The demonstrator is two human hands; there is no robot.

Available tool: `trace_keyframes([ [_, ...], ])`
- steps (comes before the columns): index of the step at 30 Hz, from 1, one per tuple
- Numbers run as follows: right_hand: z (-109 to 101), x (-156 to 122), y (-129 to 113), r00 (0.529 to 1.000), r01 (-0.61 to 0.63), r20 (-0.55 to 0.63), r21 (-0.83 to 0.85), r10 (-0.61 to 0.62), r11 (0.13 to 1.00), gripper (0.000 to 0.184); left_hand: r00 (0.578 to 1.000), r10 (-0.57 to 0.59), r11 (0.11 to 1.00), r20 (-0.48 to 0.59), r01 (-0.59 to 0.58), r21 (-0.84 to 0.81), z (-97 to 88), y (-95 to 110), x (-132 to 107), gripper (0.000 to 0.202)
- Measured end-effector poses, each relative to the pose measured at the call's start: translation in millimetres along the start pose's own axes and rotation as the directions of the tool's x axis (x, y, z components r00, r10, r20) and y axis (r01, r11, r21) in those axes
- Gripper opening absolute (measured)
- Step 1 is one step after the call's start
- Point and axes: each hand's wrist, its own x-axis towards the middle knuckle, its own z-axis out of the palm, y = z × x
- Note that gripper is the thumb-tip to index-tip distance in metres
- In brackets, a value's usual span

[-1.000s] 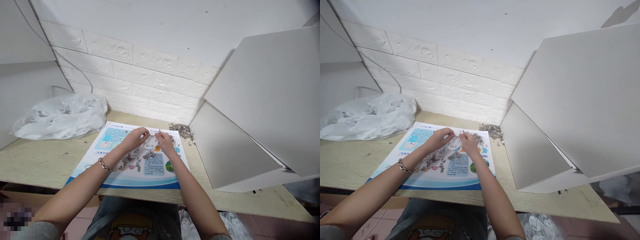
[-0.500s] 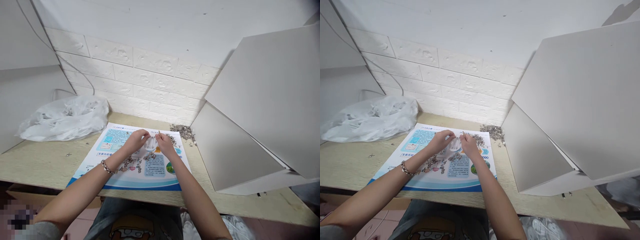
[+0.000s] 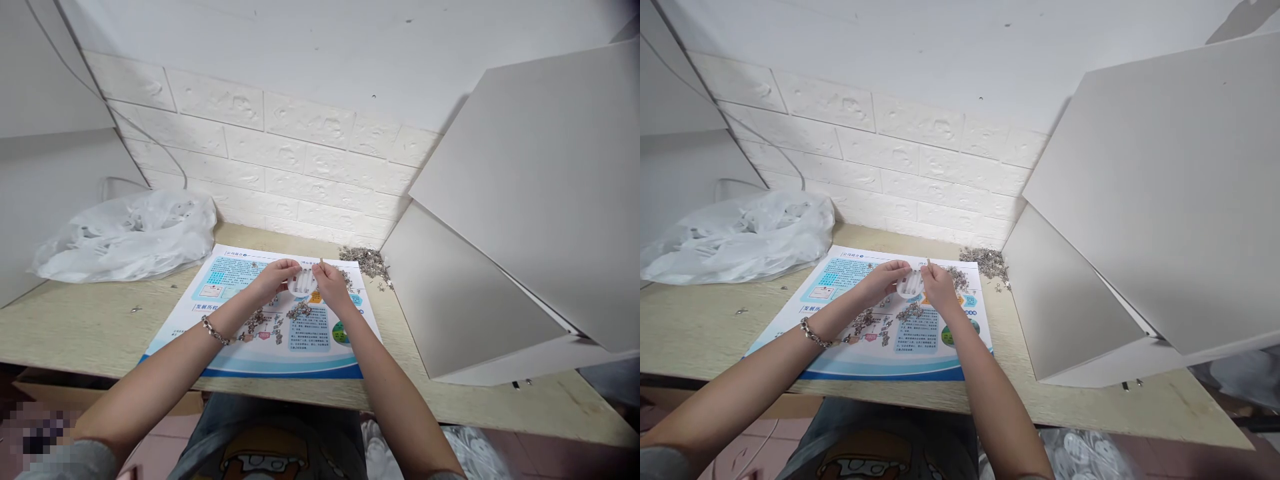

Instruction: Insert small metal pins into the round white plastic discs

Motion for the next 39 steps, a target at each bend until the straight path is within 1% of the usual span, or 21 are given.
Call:
trace_keyframes([
  [3, 1, 1, 2, 1.0, -0.022, 0.002, 0.051, 0.022, 0.998, 0.035, 0.999, -0.023, 0.997, 0.034, 0.026, -0.076, 1.7, 3, -3, 0.02],
  [5, 2, 3, 5, 0.999, -0.039, -0.013, 0.082, 0.04, 0.996, 0.036, 0.996, -0.034, 0.996, 0.086, 0.04, -0.078, 4.1, 6, -7, 0.024],
  [8, 2, 4, 6, 0.997, -0.071, -0.03, 0.094, 0.074, 0.993, 0.037, 0.986, -0.068, 0.997, 0.15, 0.065, 0.029, 8.2, 8, -12, 0.035],
  [10, 0, 3, 4, 0.995, -0.09, -0.034, 0.062, 0.092, 0.994, 0.036, 0.984, -0.091, 0.99, 0.155, 0.073, 0.119, 10.3, 8, -14, 0.04],
  [12, -3, 0, -1, 0.99, -0.058, -0.13, 0.003, 0.058, 0.998, 0.036, 0.985, -0.098, 0.981, 0.142, 0.071, 0.183, 12.2, 7, -15, 0.04],
  [13, -5, -2, -4, 0.976, -0.022, -0.217, -0.028, 0.016, 0.999, 0.037, 0.985, -0.103, 0.976, 0.137, 0.073, 0.205, 13.2, 6, -15, 0.04],
  [14, -6, -4, -6, 0.952, 0.025, -0.304, -0.055, -0.04, 0.998, 0.038, 0.985, -0.111, 0.971, 0.131, 0.08, 0.226, 14.5, 6, -16, 0.04],
  [15, -7, -5, -9, 0.932, 0.059, -0.355, -0.064, -0.078, 0.996, 0.04, 0.985, -0.122, 0.965, 0.125, 0.089, 0.245, 15.9, 5, -17, 0.042],
  [16, -7, -7, -10, 0.924, 0.072, -0.373, -0.049, -0.086, 0.996, 0.042, 0.984, -0.133, 0.96, 0.122, 0.097, 0.262, 17.6, 5, -18, 0.045],
  [17, -6, -8, -11, 0.928, 0.075, -0.364, -0.021, -0.077, 0.997, 0.043, 0.982, -0.141, 0.955, 0.124, 0.102, 0.278, 19.4, 5, -19, 0.047],
  [20, -2, -9, -11, 0.96, 0.051, -0.278, 0.048, -0.036, 0.998, 0.046, 0.978, -0.146, 0.945, 0.152, 0.093, 0.314, 24.1, 5, -23, 0.048],
  [23, 2, -8, -8, 0.969, 0.071, -0.24, 0.026, -0.063, 0.997, 0.044, 0.975, -0.157, 0.937, 0.158, 0.097, 0.335, 26.4, 3, -24, 0.042],
  [25, 4, -9, -7, 0.968, 0.092, -0.235, 0.0, -0.089, 0.996, 0.043, 0.974, -0.16, 0.937, 0.161, 0.099, 0.335, 26.6, 1, -24, 0.04],
  [28, 5, -11, -7, 0.963, 0.134, -0.233, -0.033, -0.138, 0.99, 0.041, 0.97, -0.151, 0.945, 0.192, 0.085, 0.316, 26.0, -1, -24, 0.038],
  [31, 6, -13, -9, 0.95, 0.168, -0.26, -0.037, -0.172, 0.985, 0.04, 0.968, -0.145, 0.95, 0.204, 0.078, 0.303, 25.4, -2, -25, 0.036],
  [35, 6, -13, -9, 0.947, 0.15, -0.284, -0.027, -0.151, 0.988, 0.039, 0.969, -0.146, 0.947, 0.198, 0.079, 0.31, 25.6, -1, -26, 0.039],
  [39, 7, -12, -8, 0.95, 0.125, -0.28, -0.065, -0.139, 0.99, 0.039, 0.97, -0.159, 0.941, 0.186, 0.093, 0.324, 25.5, -4, -25, 0.04],
])
